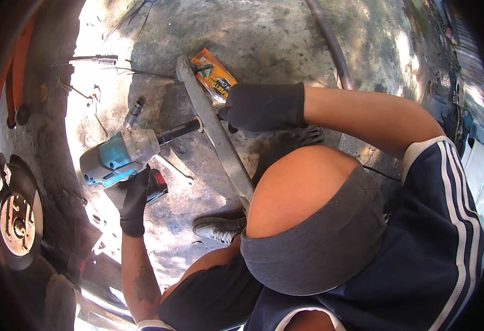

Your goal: The person sits on the ground and works on a car suspension component, using a wrench and an impact driver to remove and install bolts. They handle the metal part, apply lubricant, and adjust fasteners while the car is jacked up nearby.

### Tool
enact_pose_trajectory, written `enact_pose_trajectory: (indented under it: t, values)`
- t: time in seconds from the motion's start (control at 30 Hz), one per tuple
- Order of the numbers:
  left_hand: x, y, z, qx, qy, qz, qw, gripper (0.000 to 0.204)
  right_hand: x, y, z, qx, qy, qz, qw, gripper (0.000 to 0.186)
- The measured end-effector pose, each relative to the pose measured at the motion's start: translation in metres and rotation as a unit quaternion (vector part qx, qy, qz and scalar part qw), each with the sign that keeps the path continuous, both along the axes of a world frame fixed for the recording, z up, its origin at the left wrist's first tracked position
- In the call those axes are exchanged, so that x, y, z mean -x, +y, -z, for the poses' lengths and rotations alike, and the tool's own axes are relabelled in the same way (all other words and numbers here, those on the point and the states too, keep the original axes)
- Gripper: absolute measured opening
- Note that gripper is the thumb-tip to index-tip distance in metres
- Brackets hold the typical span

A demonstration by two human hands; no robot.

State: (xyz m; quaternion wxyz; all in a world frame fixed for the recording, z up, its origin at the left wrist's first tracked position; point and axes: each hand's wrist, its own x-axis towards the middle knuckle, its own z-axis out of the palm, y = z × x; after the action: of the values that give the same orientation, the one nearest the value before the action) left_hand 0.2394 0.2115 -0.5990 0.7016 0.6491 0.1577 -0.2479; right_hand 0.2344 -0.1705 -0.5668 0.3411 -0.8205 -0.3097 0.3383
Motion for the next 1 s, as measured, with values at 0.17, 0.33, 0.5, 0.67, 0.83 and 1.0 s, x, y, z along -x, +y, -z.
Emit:
enact_pose_trajectory:
  t: [0.17,0.33,0.5,0.67,0.83,1.0]
  values:
    - [-0.003,0.0,0.001,0.025,0.016,-0.023,0.999,0.039,-0.001,0.001,-0.002,0.003,0.046,0.021,0.999,0.035]
    - [-0.01,-0.017,-0.02,0.256,0.188,-0.21,0.925,0.057,-0.002,0.003,-0.008,0.009,0.102,0.057,0.993,0.035]
    - [-0.002,-0.014,-0.014,0.036,0.023,0.029,0.999,0.05,-0.011,0.006,-0.019,0.037,0.227,0.122,0.966,0.035]
    - [0.003,0.012,0.0,-0.205,-0.094,0.131,0.965,0.057,-0.023,0.01,-0.047,0.055,0.38,0.221,0.897,0.038]
    - [-0.003,-0.015,-0.03,-0.282,-0.218,0.223,0.907,0.058,-0.015,-0.001,-0.02,0.036,0.223,0.11,0.968,0.04]
    - [-0.005,-0.053,-0.078,-0.354,-0.084,0.155,0.919,0.056,-0.015,0.004,-0.021,0.025,0.203,0.131,0.97,0.04]
